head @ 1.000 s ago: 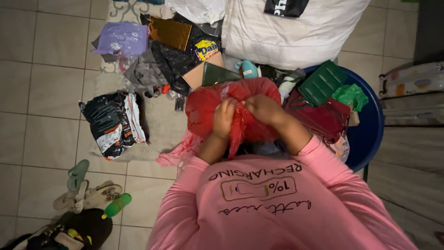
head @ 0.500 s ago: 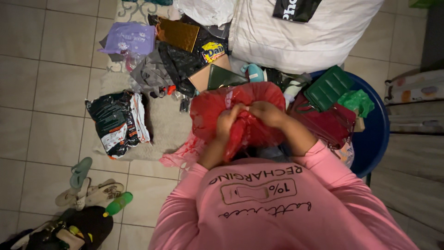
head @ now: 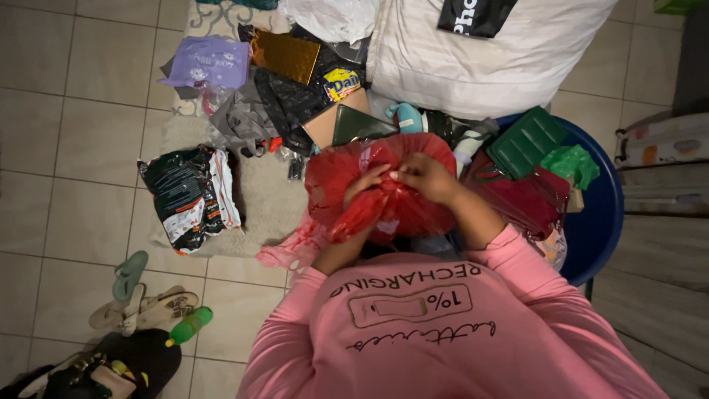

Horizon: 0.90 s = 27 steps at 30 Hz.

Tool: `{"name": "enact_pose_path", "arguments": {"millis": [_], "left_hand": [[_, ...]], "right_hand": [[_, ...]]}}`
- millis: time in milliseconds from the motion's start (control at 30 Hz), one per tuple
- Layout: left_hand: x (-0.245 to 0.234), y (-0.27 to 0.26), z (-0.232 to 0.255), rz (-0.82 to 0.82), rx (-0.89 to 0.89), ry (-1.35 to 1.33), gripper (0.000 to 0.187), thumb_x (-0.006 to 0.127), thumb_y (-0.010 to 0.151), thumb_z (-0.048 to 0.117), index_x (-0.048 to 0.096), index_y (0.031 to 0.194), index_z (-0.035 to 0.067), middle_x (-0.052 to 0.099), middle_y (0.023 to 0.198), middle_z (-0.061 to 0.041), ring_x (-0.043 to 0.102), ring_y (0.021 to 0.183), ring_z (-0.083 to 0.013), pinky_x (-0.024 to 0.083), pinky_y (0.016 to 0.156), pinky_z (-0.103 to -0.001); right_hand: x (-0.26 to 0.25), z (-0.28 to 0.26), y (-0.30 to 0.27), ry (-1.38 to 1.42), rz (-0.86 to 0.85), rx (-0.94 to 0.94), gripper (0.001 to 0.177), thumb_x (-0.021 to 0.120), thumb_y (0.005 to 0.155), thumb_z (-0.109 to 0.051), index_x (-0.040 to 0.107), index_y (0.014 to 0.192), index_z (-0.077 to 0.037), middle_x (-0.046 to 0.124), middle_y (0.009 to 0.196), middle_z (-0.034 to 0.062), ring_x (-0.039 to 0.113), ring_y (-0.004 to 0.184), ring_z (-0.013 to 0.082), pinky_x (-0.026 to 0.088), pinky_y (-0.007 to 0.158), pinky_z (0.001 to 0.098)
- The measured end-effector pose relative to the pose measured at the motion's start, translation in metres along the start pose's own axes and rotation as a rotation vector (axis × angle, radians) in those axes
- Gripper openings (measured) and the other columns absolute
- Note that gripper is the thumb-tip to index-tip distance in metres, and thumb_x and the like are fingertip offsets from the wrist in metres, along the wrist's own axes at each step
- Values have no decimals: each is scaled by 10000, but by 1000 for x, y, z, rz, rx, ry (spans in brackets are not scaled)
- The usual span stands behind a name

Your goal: The person removes various items from plastic bags and organizes them into a blue container, then ties one of the red plastic bags.

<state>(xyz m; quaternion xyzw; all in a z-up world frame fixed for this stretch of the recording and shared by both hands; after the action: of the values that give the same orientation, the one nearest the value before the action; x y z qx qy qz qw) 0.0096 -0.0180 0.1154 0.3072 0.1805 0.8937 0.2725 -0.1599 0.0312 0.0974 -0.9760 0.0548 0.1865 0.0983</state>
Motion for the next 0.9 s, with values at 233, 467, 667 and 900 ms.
{"name": "enact_pose_path", "arguments": {"millis": [233, 467, 667, 900], "left_hand": [[18, 20, 38, -176, -103, 405, 286, 652, 951, 97, 644, 1234, 61, 676, 1327, -138, 638, 1242, -237, 443, 1049, -393], [15, 4, 7, -252, -148, 792, 274, 633, 982, 118, 629, 1256, 121, 727, 1257, -57, 574, 1431, -266, 287, 1229, -465], [34, 28, 37, -187, 31, 757, 305, 766, 919, 178, 631, 1180, 99, 673, 1238, -108, 476, 1434, -352, 298, 1243, -478], [24, 32, 40, -169, -259, 282, 208, 451, 1110, 83, 649, 1127, 22, 647, 1368, -160, 441, 1472, -367, 279, 1261, -470]], "right_hand": [[-2, 21, -4, 136, -105, 128, 321, 600, 1016, -337, 673, 1136, -48, 632, 1070, 97, 614, 996, 233, 489, 873, 349], [2, -12, 8, 61, -186, -272, 328, 624, 982, -222, 698, 1201, 10, 637, 1253, 164, 600, 1177, 302, 478, 986, 429], [-4, -25, -4, -54, 263, -145, 293, 678, 893, -115, 727, 1162, -11, 706, 1045, 134, 649, 977, 236, 529, 830, 342], [3, 16, 0, 672, 515, 60, 154, 567, 1020, -113, 652, 1105, -17, 721, 1005, 67, 681, 853, 169, 541, 761, 292]]}}
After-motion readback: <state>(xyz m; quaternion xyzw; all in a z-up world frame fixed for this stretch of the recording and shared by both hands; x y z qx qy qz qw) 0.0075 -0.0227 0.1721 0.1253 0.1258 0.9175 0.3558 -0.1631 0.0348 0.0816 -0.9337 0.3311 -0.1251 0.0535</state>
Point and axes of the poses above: each hand's wrist, its own y-axis towards the middle knuckle, its own x-axis out of the palm, z = x × y, the point moved 8 cm from there along y, towards the middle knuckle
